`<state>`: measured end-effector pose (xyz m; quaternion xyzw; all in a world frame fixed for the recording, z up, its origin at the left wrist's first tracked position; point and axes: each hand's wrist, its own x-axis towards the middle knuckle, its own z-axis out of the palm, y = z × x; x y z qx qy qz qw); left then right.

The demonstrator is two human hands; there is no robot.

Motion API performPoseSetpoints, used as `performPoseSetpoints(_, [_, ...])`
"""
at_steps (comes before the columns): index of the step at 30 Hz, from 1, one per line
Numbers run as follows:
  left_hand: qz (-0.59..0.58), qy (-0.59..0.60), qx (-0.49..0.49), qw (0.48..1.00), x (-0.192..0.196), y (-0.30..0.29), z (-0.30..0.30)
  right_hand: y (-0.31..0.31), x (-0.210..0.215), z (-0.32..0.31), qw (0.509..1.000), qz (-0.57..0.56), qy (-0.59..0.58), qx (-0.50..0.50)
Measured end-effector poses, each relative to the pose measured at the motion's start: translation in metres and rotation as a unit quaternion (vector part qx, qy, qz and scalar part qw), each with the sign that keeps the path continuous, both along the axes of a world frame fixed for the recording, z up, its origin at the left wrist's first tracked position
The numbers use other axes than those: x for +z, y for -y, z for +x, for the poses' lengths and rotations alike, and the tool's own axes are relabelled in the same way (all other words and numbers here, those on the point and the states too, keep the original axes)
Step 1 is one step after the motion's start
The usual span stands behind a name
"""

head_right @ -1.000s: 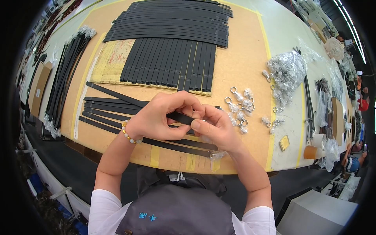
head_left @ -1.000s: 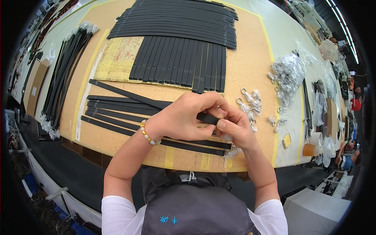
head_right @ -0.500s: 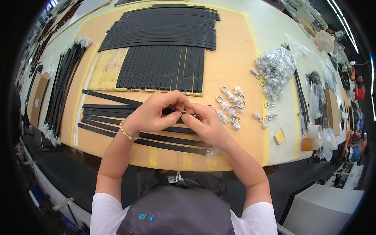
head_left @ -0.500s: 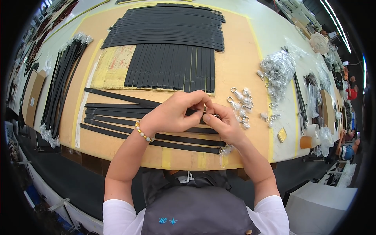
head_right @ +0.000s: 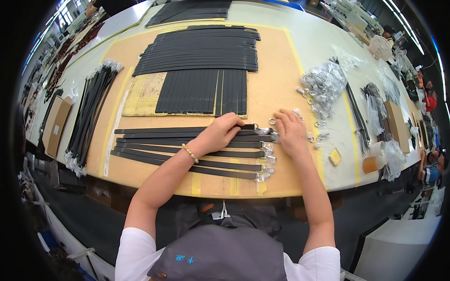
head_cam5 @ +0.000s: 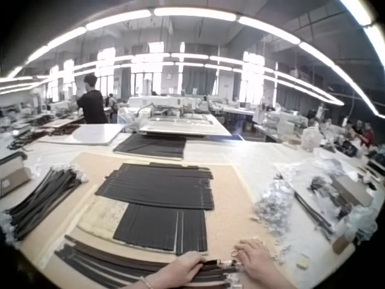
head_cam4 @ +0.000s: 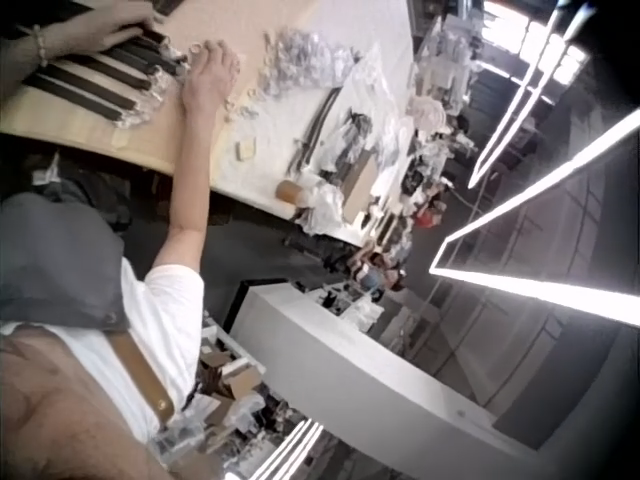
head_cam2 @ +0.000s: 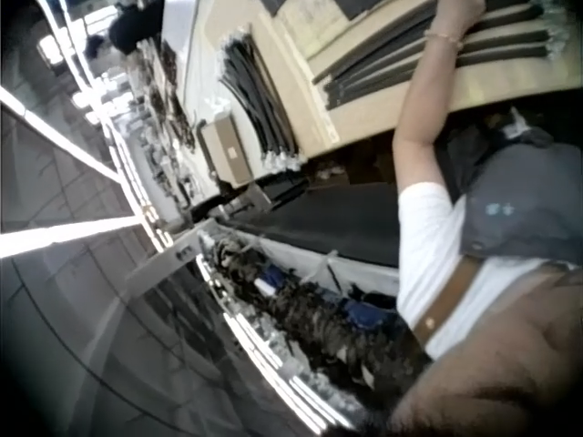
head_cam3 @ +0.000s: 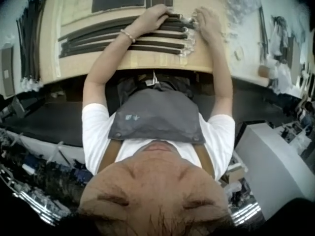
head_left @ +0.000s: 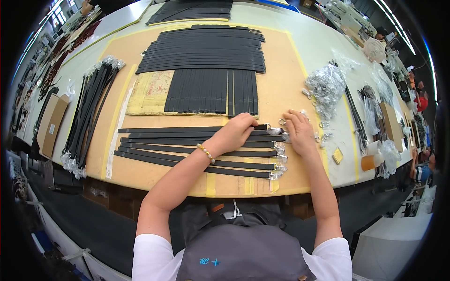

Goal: Attaching metal clips and rings to black leather-like straps at a workshop table.

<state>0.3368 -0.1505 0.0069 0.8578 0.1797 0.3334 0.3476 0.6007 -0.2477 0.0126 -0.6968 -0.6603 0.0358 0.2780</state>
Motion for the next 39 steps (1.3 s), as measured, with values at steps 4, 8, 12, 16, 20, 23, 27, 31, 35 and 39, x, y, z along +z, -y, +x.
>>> performPoseSetpoints(4, [0.044, -0.054, -0.002, 0.998, -0.001, 0.012, 0.0, 0.003, 0.007, 0.012, 1.0, 0.003, 0.022, -0.015])
performPoseSetpoints(8, [0.061, -0.111, 0.014, 0.992, 0.016, 0.017, -0.016, 0.011, 0.02, -0.01, 0.997, 0.065, 0.013, -0.048])
performPoseSetpoints(12, [0.123, -0.169, 0.077, 0.975, 0.027, 0.021, -0.077, 0.03, 0.048, -0.038, 0.981, -0.077, -0.175, -0.038])
performPoseSetpoints(16, [0.137, -0.199, 0.134, 0.961, 0.03, 0.029, -0.139, 0.041, 0.029, -0.026, 0.994, -0.088, -0.067, -0.01])
performPoseSetpoints(20, [0.125, -0.22, 0.171, 0.952, 0.025, 0.035, -0.167, 0.043, 0.027, -0.037, 0.991, -0.036, -0.118, 0.047])
performPoseSetpoints(23, [0.097, -0.238, 0.18, 0.95, 0.028, 0.039, -0.171, 0.049, 0.03, -0.025, 0.997, 0.001, -0.067, 0.049])
performPoseSetpoints(27, [0.088, -0.248, 0.167, 0.95, 0.028, 0.038, -0.171, 0.053, 0.033, -0.016, 0.993, -0.091, -0.071, -0.017])
performPoseSetpoints(31, [0.087, -0.273, 0.142, 0.948, 0.026, 0.036, -0.166, 0.048, 0.039, -0.027, 0.983, -0.109, -0.146, -0.004])
performPoseSetpoints(35, [0.103, -0.289, 0.138, 0.942, 0.024, 0.034, -0.168, 0.042, 0.047, -0.034, 0.957, -0.167, -0.233, 0.034])
performPoseSetpoints(39, [0.118, -0.301, 0.151, 0.934, 0.027, 0.041, -0.176, 0.025, 0.068, -0.067, 0.994, 0.044, -0.057, 0.086])
